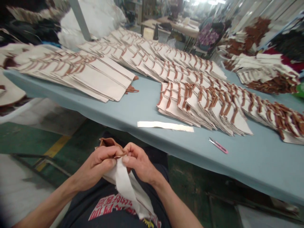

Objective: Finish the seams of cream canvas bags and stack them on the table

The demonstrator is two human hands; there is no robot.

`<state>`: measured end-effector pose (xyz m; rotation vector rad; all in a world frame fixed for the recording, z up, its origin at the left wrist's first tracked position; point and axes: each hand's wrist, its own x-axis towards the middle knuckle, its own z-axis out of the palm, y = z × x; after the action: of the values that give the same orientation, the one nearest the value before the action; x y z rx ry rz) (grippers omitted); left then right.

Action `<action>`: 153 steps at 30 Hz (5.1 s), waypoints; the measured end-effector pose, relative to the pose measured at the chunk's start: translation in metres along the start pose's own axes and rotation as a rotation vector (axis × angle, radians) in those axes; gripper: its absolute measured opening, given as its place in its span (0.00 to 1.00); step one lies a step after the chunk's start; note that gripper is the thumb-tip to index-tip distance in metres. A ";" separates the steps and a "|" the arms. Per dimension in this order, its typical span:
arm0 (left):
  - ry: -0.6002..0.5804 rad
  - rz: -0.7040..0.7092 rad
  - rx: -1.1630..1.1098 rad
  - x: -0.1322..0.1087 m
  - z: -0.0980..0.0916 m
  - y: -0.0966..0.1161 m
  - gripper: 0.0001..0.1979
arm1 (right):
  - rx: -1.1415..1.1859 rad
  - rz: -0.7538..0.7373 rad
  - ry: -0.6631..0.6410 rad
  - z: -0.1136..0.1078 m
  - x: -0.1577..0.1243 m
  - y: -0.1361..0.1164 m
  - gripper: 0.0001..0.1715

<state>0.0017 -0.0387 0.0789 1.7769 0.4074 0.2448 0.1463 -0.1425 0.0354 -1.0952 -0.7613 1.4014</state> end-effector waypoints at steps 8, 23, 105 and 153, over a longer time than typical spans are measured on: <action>0.005 0.062 0.055 0.001 -0.010 0.025 0.09 | -0.536 -0.383 0.314 0.008 -0.015 -0.050 0.09; -0.205 -0.094 -0.145 -0.014 -0.029 0.008 0.09 | -1.218 -0.442 -0.172 0.009 -0.005 -0.084 0.15; -0.026 0.382 0.143 0.008 0.003 -0.012 0.35 | -0.887 -0.267 -0.174 -0.008 -0.049 -0.092 0.25; 0.118 0.652 0.871 0.003 0.047 -0.003 0.17 | -1.114 -0.424 0.323 -0.087 -0.101 -0.022 0.17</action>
<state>0.0218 -0.0786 0.0649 2.7354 -0.0279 0.7112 0.2270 -0.2507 0.0438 -1.7874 -1.4820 0.3401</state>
